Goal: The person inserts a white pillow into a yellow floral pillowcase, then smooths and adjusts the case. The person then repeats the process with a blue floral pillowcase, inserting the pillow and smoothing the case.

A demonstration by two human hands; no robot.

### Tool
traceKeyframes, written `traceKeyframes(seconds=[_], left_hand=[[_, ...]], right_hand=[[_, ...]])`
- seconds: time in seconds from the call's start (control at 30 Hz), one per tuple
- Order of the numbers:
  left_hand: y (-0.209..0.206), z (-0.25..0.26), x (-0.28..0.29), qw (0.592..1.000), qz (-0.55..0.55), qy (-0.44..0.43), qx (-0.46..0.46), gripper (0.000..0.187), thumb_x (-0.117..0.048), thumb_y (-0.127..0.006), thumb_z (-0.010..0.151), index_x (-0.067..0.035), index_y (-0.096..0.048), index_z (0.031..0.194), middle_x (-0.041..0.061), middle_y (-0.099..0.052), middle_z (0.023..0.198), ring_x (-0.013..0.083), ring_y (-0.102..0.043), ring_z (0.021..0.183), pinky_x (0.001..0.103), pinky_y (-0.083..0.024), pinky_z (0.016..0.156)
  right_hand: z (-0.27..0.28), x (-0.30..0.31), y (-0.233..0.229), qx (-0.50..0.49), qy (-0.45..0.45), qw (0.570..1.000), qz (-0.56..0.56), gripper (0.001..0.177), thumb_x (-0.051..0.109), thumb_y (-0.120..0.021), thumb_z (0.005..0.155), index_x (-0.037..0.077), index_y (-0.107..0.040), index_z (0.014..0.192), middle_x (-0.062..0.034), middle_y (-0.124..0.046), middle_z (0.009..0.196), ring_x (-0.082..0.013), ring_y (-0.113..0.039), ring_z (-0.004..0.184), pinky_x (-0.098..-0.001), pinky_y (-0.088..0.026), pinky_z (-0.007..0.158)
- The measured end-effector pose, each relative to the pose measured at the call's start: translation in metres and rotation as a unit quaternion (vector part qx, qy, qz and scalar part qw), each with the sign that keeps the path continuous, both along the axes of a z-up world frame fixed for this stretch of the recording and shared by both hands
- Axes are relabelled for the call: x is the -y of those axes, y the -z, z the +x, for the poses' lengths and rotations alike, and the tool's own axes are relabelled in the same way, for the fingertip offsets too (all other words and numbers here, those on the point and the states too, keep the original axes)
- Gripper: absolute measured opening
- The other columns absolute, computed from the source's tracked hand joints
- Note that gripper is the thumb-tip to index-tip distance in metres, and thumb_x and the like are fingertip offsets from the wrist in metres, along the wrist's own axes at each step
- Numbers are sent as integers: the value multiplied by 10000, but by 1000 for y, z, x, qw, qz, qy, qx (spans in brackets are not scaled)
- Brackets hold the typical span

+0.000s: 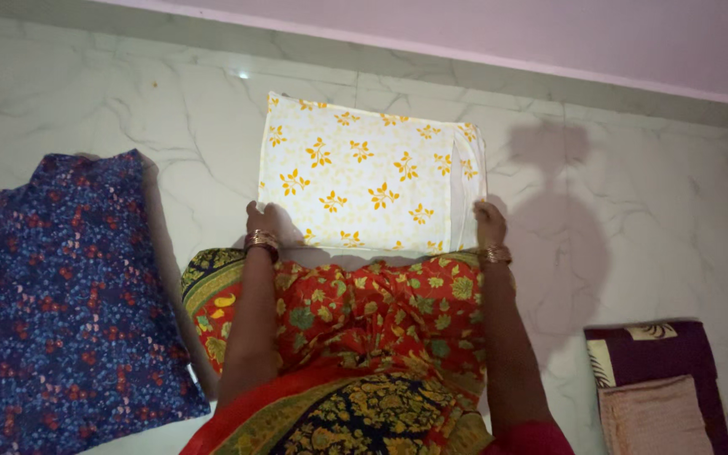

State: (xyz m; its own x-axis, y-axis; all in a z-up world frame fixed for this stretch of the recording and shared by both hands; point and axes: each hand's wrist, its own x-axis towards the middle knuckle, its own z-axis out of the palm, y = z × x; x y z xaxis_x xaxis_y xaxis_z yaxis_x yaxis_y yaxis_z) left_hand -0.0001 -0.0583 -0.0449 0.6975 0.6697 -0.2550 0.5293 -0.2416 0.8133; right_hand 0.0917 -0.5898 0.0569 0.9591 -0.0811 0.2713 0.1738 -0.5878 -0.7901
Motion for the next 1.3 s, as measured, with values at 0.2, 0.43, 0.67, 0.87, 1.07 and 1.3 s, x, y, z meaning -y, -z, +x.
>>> traceKeyframes(seconds=[0.2, 0.43, 0.67, 0.87, 1.07, 1.3], left_hand=[[7, -3, 4, 992, -30, -7, -119, 567, -507, -454, 1012, -33, -551, 1308, 325, -675, 1168, 508, -644, 1088, 570, -516, 933], [24, -2, 3, 991, 0, 10, -132, 518, -471, -465, 1009, -22, -587, 1237, 296, -690, 1159, 479, -661, 1083, 563, -527, 930], [10, -2, 12, 982, 52, 32, -180, 507, -459, -485, 1017, -90, -532, 1360, 219, -652, 1268, 421, -645, 1141, 579, -499, 955], [-36, -4, 53, 922, 358, 123, -82, 633, -318, -577, 912, -129, -454, 1504, 137, -521, 1468, 327, -447, 1384, 542, -370, 1064], [-70, -2, 214, 776, 346, 501, 165, 460, -205, -509, 953, -107, -551, 1401, 138, -511, 1519, 325, -386, 1482, 567, -206, 1248], [-74, 11, 326, 614, 449, 646, 68, 631, -280, -468, 994, -217, -294, 1597, 19, -177, 1706, 325, -107, 1571, 703, -82, 1189]], right_hand=[[-34, -76, 19, -102, 99, 979, -143, 458, 329, -738, 896, 74, -651, 1267, -179, -737, 1082, -301, -691, 955, -385, -531, 844], [-44, -50, -1, -138, 112, 973, -144, 430, 459, -631, 1002, 111, -696, 1246, -185, -722, 1011, -329, -707, 896, -426, -564, 835], [-44, -42, -9, -103, 72, 924, -360, 479, 405, -661, 896, -2, -670, 1148, -222, -671, 1059, -403, -682, 923, -499, -552, 761], [-51, -28, -9, -286, 75, 824, -483, 383, 422, -579, 950, 95, -753, 1049, -162, -738, 1049, -360, -714, 984, -525, -550, 868], [-53, -7, -7, -315, 29, 807, -498, 389, 470, -565, 914, 147, -764, 998, -115, -750, 1004, -330, -717, 958, -511, -551, 847], [-60, 4, 10, -207, -34, 881, -424, 369, 440, -565, 945, 108, -726, 966, -164, -716, 1011, -378, -689, 949, -518, -547, 852]])
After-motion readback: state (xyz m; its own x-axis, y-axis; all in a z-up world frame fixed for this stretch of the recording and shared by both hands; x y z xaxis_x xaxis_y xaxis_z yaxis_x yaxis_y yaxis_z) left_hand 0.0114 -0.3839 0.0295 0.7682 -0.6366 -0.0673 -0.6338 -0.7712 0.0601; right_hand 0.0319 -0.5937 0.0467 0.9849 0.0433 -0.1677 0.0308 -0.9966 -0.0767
